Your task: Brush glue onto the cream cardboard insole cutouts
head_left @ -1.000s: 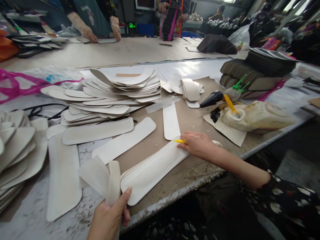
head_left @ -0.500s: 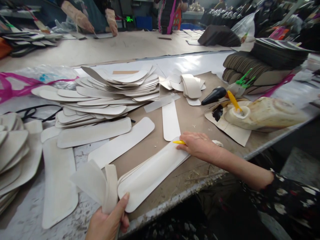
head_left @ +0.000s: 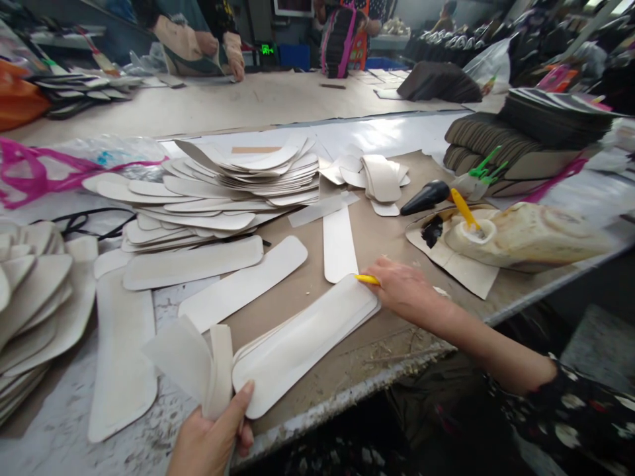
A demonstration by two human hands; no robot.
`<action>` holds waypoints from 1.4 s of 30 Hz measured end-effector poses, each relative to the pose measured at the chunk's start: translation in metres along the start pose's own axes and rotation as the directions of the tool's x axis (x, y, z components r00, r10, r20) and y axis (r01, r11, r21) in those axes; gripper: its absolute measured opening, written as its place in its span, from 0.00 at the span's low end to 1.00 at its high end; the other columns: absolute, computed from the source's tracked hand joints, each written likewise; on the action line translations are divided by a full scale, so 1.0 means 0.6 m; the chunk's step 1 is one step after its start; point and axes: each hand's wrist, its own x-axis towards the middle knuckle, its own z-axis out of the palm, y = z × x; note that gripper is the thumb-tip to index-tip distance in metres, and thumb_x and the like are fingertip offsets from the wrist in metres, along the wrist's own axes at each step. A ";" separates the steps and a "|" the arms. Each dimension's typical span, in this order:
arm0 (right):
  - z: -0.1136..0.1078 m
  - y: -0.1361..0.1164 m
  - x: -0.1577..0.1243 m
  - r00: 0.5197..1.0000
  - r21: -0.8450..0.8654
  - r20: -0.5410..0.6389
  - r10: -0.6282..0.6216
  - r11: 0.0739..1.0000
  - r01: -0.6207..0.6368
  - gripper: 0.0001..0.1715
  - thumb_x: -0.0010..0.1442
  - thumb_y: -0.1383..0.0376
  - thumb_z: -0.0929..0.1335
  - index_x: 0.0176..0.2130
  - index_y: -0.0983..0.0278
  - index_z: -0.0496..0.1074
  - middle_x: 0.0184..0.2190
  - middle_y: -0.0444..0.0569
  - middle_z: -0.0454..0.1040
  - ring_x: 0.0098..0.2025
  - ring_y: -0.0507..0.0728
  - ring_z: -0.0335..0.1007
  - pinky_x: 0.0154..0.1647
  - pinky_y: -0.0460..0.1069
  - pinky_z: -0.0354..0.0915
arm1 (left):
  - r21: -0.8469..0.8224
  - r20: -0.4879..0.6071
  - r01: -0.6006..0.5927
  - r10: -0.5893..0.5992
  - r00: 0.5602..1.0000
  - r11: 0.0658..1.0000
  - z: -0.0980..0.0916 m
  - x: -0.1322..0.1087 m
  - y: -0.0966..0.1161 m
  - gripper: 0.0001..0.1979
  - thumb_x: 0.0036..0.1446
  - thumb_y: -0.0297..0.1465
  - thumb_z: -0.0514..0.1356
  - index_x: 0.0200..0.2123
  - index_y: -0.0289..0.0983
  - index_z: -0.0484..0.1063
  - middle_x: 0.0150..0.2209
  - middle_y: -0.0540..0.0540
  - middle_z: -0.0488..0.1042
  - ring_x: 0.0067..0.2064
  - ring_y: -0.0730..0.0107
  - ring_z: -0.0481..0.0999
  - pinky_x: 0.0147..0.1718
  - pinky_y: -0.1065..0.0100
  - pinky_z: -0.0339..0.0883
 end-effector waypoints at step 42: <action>0.037 0.021 0.003 0.968 0.314 -0.187 -0.170 0.923 0.223 0.19 0.59 0.57 0.58 0.37 0.63 0.72 0.30 0.50 0.70 0.35 0.58 0.66 0.39 0.51 0.61 | -0.308 -0.335 -0.149 0.039 0.941 0.940 0.007 -0.020 -0.021 0.21 0.33 0.45 0.62 0.27 0.35 0.68 0.20 0.49 0.70 0.28 0.61 0.70 0.36 0.62 0.64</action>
